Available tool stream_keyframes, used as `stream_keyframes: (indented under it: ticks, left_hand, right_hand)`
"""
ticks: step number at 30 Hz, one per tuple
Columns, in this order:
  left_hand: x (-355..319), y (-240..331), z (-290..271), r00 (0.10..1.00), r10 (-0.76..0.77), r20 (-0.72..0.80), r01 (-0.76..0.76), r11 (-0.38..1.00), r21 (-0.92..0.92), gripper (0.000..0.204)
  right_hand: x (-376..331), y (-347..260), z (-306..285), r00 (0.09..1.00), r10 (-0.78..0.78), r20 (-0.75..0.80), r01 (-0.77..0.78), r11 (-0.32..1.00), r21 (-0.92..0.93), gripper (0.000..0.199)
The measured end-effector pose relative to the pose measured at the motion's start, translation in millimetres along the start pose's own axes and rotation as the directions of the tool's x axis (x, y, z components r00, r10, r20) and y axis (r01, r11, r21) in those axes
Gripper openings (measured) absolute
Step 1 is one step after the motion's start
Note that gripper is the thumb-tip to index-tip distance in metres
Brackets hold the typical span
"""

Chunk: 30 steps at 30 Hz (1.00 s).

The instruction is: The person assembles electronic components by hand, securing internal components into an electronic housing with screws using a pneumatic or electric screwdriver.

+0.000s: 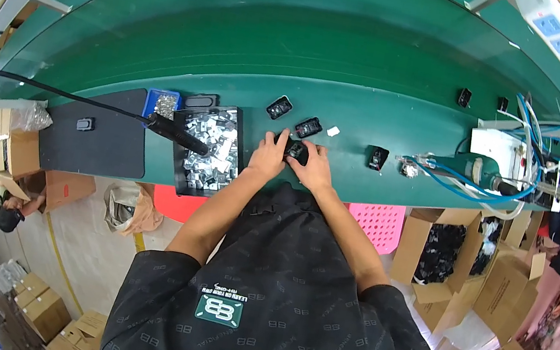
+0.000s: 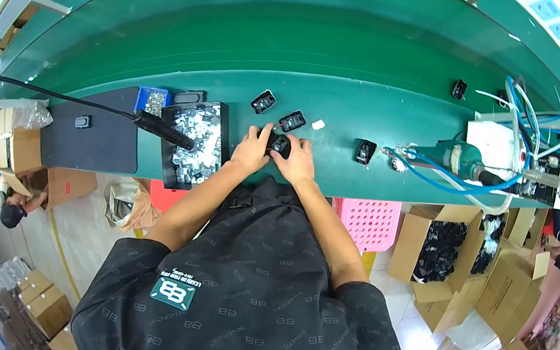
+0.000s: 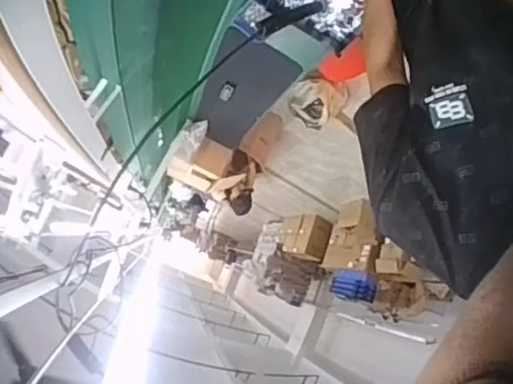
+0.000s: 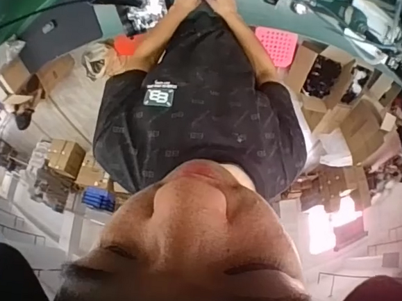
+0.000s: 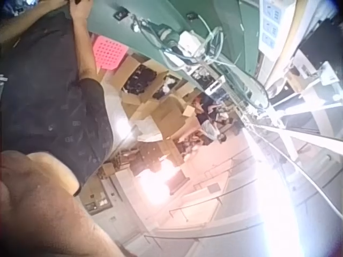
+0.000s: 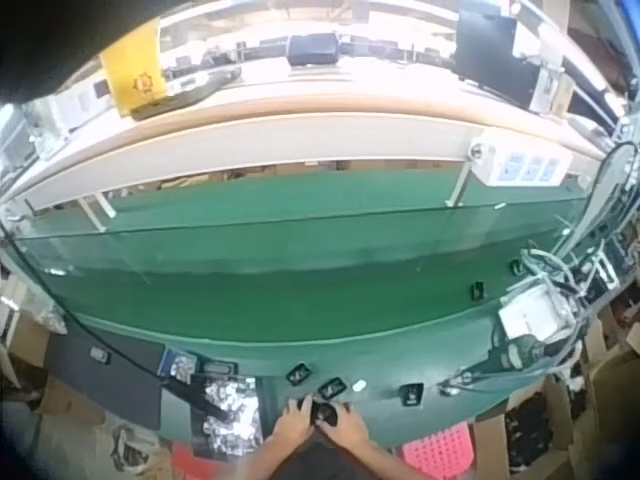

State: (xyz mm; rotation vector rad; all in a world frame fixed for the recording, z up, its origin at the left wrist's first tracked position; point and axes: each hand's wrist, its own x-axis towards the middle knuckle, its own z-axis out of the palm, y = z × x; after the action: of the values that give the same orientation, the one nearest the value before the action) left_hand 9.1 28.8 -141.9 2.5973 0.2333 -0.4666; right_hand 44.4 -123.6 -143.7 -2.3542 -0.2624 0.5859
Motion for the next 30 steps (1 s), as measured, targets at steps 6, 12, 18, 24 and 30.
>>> stream_keyframes:
  ticks: [6, 12, 18, 24, 30]
  left_hand:
    - [-9, -9, -5, 0.997, -0.080, -0.003, 0.079, 0.990, -0.115, 0.069]
    - [17, -7, -50, 0.979, -0.049, -0.196, 0.016, 0.986, -0.165, 0.061]
    - [82, -15, -59, 0.974, -0.065, -0.216, 0.071, 0.997, 0.017, 0.064]
    - [77, -10, -63, 0.997, -0.050, -0.060, 0.050, 0.999, 0.007, 0.078]
    - [81, -22, -49, 0.992, -0.039, -0.124, 0.043, 0.998, 0.034, 0.078]
  right_hand:
    - [7, 24, -8, 0.997, -0.009, -0.071, 0.017, 0.993, 0.114, 0.039]
    - [28, 17, -40, 0.958, 0.022, -0.286, 0.060, 0.960, 0.275, 0.035]
    - [60, 8, -31, 0.994, -0.104, -0.037, 0.101, 0.993, -0.065, 0.039]
    - [61, 9, -13, 0.983, -0.093, 0.158, 0.100, 0.994, -0.034, 0.046]
    - [36, -7, -2, 0.936, -0.197, 0.291, 0.216, 0.976, -0.031, 0.048]
